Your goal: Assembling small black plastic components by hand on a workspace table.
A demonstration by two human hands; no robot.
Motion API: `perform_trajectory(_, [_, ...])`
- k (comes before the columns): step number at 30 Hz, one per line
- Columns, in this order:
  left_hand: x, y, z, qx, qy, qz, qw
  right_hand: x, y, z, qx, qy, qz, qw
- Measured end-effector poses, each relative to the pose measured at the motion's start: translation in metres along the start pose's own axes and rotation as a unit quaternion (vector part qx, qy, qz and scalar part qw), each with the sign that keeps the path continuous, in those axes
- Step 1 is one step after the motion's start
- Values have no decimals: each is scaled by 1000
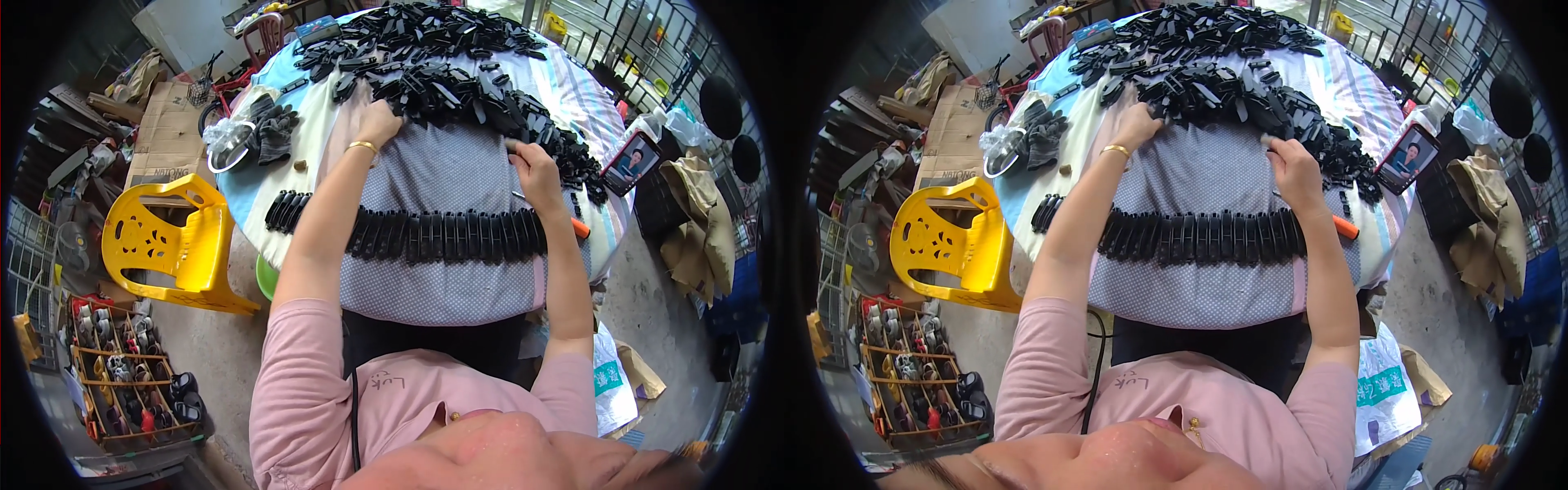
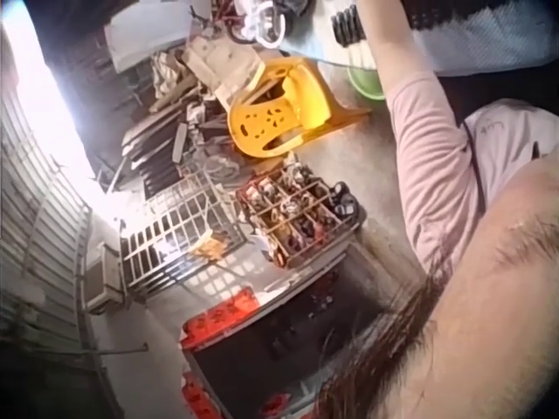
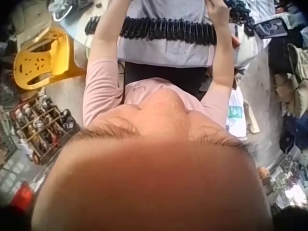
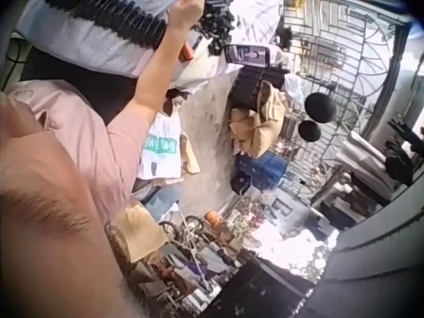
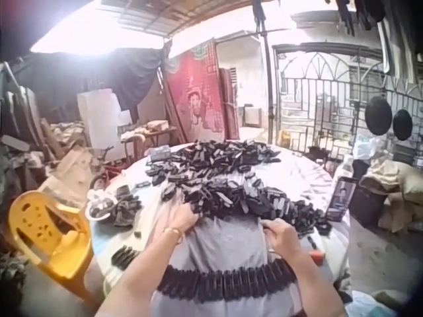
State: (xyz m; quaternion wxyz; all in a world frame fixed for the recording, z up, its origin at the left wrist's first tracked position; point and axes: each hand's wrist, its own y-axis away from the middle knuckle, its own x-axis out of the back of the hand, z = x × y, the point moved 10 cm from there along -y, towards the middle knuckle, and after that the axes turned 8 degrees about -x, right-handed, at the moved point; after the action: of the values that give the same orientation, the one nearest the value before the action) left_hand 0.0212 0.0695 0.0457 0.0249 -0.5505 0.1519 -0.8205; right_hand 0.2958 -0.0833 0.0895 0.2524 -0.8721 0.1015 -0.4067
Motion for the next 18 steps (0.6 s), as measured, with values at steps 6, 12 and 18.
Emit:
perform_trajectory(6, [-1, 67, 19, 111, 504, -150, 843, 5, 6, -27, -20, -163, 2, 986])
perform_trajectory(12, [5, 136, 98, 58, 744, -214, 630, 7, 21, -78, 28, -238, 6, 971])
perform_trajectory(18, [5, 165, 141, -34, 741, -258, 619, 23, 30, -97, 132, -149, 101, 975])
